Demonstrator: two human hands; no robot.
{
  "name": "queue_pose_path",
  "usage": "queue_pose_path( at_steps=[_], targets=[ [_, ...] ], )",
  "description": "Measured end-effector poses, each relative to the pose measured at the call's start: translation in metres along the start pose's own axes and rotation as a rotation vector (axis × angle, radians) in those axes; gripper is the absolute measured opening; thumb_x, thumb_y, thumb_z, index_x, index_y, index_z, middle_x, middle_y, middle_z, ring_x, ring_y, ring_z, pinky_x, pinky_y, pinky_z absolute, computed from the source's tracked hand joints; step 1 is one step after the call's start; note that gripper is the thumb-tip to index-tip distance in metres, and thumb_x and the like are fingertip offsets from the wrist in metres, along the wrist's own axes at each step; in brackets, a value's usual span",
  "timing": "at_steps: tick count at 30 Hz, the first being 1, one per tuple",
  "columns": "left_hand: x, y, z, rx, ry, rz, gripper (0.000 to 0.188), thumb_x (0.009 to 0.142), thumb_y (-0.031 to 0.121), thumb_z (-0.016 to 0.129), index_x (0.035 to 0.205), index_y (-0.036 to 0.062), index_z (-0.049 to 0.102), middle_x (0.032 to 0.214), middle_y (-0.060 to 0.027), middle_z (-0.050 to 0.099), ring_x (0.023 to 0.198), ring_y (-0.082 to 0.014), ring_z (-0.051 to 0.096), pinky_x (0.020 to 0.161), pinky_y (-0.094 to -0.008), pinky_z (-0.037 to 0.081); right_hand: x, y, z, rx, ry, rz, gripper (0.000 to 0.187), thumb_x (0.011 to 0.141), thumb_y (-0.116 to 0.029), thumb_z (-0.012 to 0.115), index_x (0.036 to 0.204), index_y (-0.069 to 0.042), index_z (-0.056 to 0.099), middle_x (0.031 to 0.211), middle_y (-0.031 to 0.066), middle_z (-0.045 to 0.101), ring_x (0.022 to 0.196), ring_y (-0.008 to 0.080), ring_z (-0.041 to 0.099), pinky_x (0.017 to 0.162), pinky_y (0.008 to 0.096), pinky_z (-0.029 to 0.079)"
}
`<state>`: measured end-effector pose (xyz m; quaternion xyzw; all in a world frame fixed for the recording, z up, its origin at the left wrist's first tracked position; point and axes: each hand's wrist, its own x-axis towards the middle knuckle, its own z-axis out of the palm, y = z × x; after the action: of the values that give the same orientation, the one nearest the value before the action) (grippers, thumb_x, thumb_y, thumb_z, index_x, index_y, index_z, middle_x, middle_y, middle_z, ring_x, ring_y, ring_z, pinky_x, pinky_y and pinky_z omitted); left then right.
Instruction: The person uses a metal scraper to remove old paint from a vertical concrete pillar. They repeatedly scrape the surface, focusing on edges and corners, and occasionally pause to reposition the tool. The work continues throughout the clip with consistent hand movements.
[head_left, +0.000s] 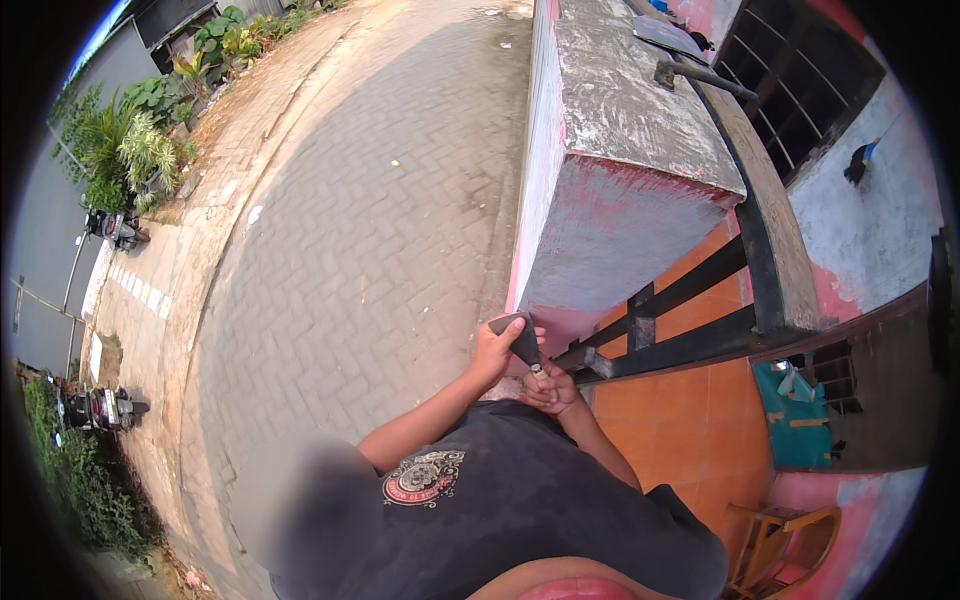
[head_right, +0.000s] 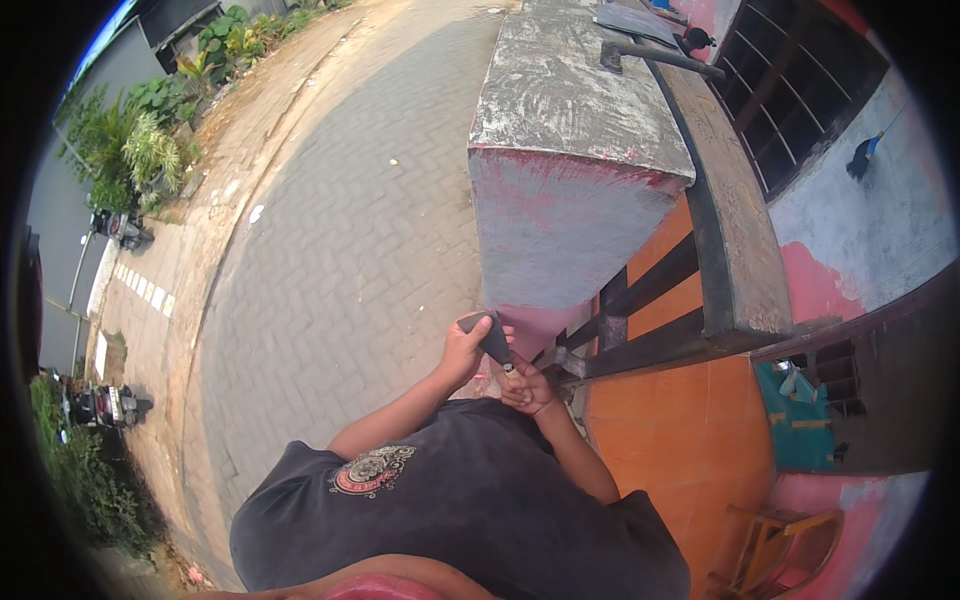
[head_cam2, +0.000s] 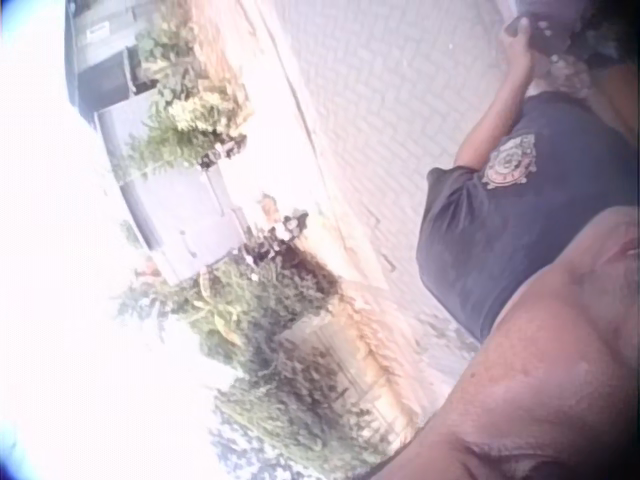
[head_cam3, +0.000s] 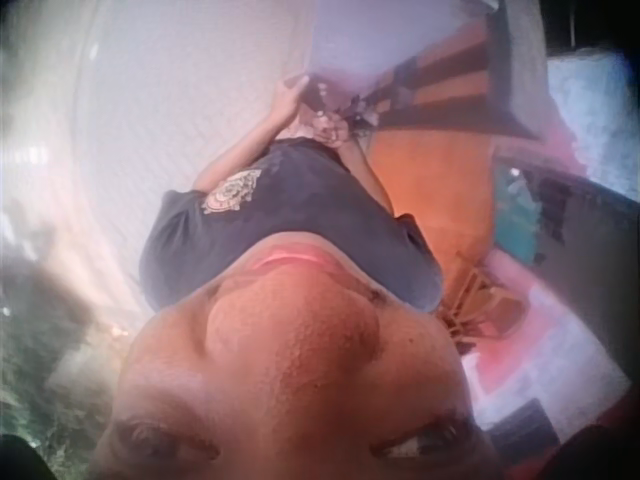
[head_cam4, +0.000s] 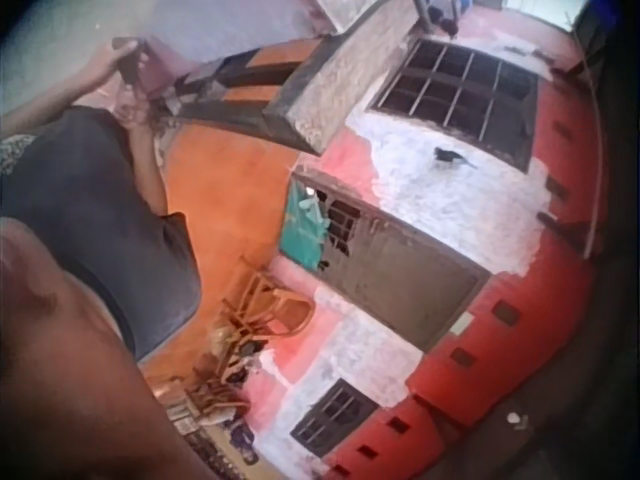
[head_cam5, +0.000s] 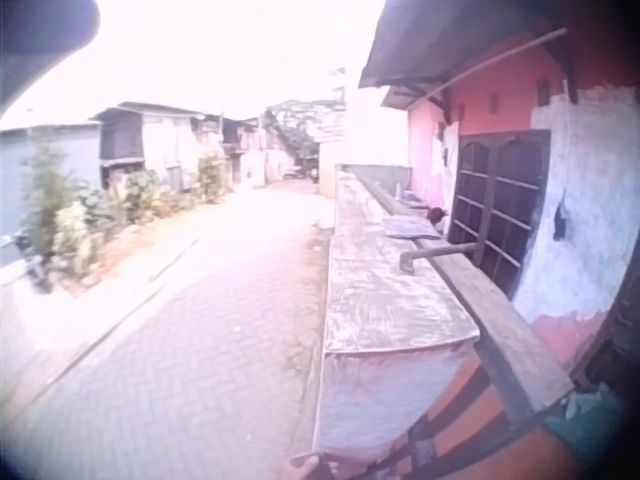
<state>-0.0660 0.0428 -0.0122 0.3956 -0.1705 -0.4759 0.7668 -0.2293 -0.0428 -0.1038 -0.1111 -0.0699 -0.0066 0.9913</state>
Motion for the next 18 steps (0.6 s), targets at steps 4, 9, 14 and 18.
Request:
queue_pose_path(
  at_steps=[4, 9, 14, 18],
  targets=[
    [0.001, -0.015, -0.009, -0.035, 0.009, -0.042, 0.034, 0.099, 0.027, 0.068, 0.114, -0.0025, 0.060, 0.103, -0.0220, 0.072, 0.091, -0.0275, 0.073, 0.081, -0.0410, 0.062, -0.010, -0.002, -0.002, -0.099, 0.104, 0.010, 0.062, 0.091, 0.002, 0.057, 0.148, -0.020, 0.046, 0.073, 0.0039, 0.047, 0.045, 0.0069, 0.036, 0.047, 0.0231, 0.034],
    [-0.008, -0.039, -0.027, 0.182, 0.006, -0.199, 0.037, 0.101, 0.032, 0.065, 0.115, -0.0014, 0.060, 0.104, -0.0176, 0.072, 0.094, -0.0262, 0.073, 0.084, -0.0395, 0.061, -0.040, 0.007, 0.005, -0.198, 0.192, -0.018, 0.052, 0.094, -0.001, 0.060, 0.141, -0.024, 0.056, 0.071, 0.0018, 0.046, 0.048, 0.0070, 0.039, 0.050, 0.0235, 0.034],
    [-0.028, -0.046, -0.042, 0.207, -0.108, -0.245, 0.041, 0.106, 0.040, 0.053, 0.113, 0.0000, 0.060, 0.104, -0.0160, 0.071, 0.097, -0.0253, 0.072, 0.088, -0.0380, 0.059, -0.043, 0.005, 0.012, -0.282, 0.203, -0.160, 0.051, 0.093, -0.005, 0.065, 0.142, -0.012, 0.054, 0.076, 0.0050, 0.057, 0.052, 0.0088, 0.048, 0.052, 0.0236, 0.038],
    [-0.033, -0.040, -0.041, 0.242, 0.066, -0.162, 0.045, 0.108, 0.042, 0.045, 0.113, 0.0000, 0.061, 0.107, -0.0169, 0.071, 0.101, -0.0243, 0.070, 0.088, -0.0384, 0.058, -0.023, 0.000, -0.001, -0.494, 0.347, -0.101, 0.054, 0.097, -0.007, 0.063, 0.149, -0.010, 0.048, 0.089, 0.0078, 0.067, 0.066, 0.0098, 0.056, 0.057, 0.0224, 0.045]
  ],
)
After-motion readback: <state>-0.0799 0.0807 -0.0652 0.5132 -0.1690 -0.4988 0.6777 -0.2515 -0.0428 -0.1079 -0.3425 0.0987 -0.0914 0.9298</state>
